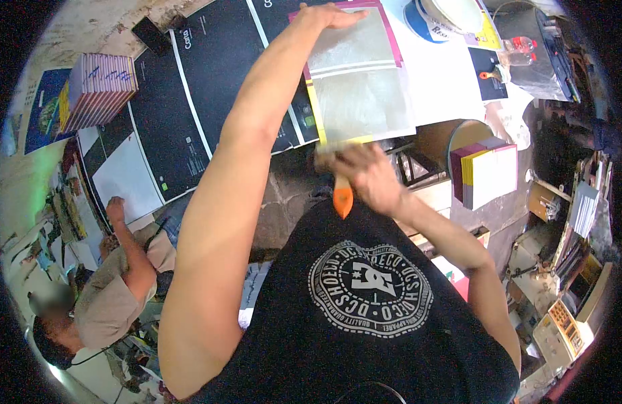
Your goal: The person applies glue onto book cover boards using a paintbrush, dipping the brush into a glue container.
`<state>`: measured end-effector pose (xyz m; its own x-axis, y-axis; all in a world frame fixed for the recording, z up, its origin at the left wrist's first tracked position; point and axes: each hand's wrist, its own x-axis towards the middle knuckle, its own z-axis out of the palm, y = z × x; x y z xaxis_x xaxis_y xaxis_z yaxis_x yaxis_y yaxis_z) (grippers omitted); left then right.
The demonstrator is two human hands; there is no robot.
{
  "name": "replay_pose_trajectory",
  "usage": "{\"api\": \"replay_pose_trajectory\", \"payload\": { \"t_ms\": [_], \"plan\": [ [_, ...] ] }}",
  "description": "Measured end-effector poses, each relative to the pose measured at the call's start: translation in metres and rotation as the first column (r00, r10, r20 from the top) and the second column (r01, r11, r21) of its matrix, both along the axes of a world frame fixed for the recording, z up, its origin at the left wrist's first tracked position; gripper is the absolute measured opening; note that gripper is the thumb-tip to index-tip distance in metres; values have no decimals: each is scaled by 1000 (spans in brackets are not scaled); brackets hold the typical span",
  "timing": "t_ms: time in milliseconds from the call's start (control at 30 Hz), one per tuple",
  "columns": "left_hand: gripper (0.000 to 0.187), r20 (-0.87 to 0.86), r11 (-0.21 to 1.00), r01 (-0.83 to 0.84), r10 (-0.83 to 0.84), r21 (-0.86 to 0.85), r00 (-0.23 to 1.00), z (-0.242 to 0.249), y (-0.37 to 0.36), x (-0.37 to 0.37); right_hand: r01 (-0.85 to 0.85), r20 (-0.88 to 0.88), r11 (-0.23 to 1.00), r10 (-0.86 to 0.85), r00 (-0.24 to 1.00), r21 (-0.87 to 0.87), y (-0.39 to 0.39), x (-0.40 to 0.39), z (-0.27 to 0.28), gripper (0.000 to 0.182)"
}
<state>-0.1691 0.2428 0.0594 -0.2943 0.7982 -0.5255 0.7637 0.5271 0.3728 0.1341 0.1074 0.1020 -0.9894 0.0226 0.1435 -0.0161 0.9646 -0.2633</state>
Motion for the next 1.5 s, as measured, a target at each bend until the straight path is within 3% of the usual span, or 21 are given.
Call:
{"api": "replay_pose_trajectory", "payload": {
  "t_ms": [67,133,167,267,333,367,500,533,600,667,700,733,933,1000,1067,1133,1200,1300,1333,1400,1500],
  "plan": [
    [80,12,1000,12,-12,-18,1000,3,3,0,156,-36,975,-164,986,-156,26,-32,-7,38],
    [79,25,999,21,-20,-37,1000,5,4,0,191,-138,973,-209,968,-133,54,-61,-20,38],
    [78,30,999,25,-23,-44,999,7,5,0,233,-1,968,-234,972,-93,54,-63,-34,37],
    [78,19,1000,5,-5,-1,1000,15,5,1,103,-20,995,-103,994,0,2,-20,-64,37],
    [79,27,1000,-8,8,-16,1000,11,-2,4,33,27,982,-29,999,-185,-18,14,-39,39],
    [80,28,999,-11,12,-36,1000,10,1,1,59,146,976,-29,989,-209,-18,24,-24,42],
    [81,43,997,-4,7,-73,999,26,-3,6,132,74,986,-125,989,-106,31,-23,12,44],
    [82,28,996,-23,26,-82,999,26,-2,6,138,-1,987,-139,990,-79,40,-36,4,35],
    [83,-1,993,-55,56,-102,998,22,0,7,10,171,1000,-14,985,22,37,-33,-31,32],
    [83,-18,997,-29,28,-67,999,15,3,5,-170,152,978,151,977,120,13,-1,-35,28],
    [83,-13,997,-31,31,-64,999,13,2,3,-209,320,977,187,929,36,3,10,-17,39],
    [83,-6,998,-32,32,-61,999,11,3,3,-211,203,978,207,957,-4,3,18,-6,30],
    [84,11,997,-39,40,-66,999,5,2,2,66,38,995,-69,997,81,105,-42,-23,40],
    [85,6,997,-26,26,-67,1000,4,6,0,-81,164,994,91,982,-69,119,-34,-42,37],
    [85,14,998,-23,24,-61,1000,-3,9,0,-139,114,989,132,985,54,94,8,-42,34],
    [85,37,998,-35,37,-58,999,-12,11,-6,-146,335,985,167,927,-87,77,43,-18,36],
    [86,30,997,-44,46,-57,998,-4,9,-5,-179,236,977,202,951,-114,81,50,1,37],
    [88,14,997,-47,48,-59,999,2,3,0,-94,70,994,90,993,58,108,16,1,39],
    [88,4,997,-46,46,-60,999,3,5,0,-65,119,998,67,991,-23,117,-10,14,38],
    [90,-13,997,-40,40,-67,999,1,9,1,-81,96,996,77,992,35,140,-24,-25,36],
    [91,-31,996,-57,54,-70,998,-4,11,0,-140,216,990,136,967,6,124,26,-33,36]
  ]
}}
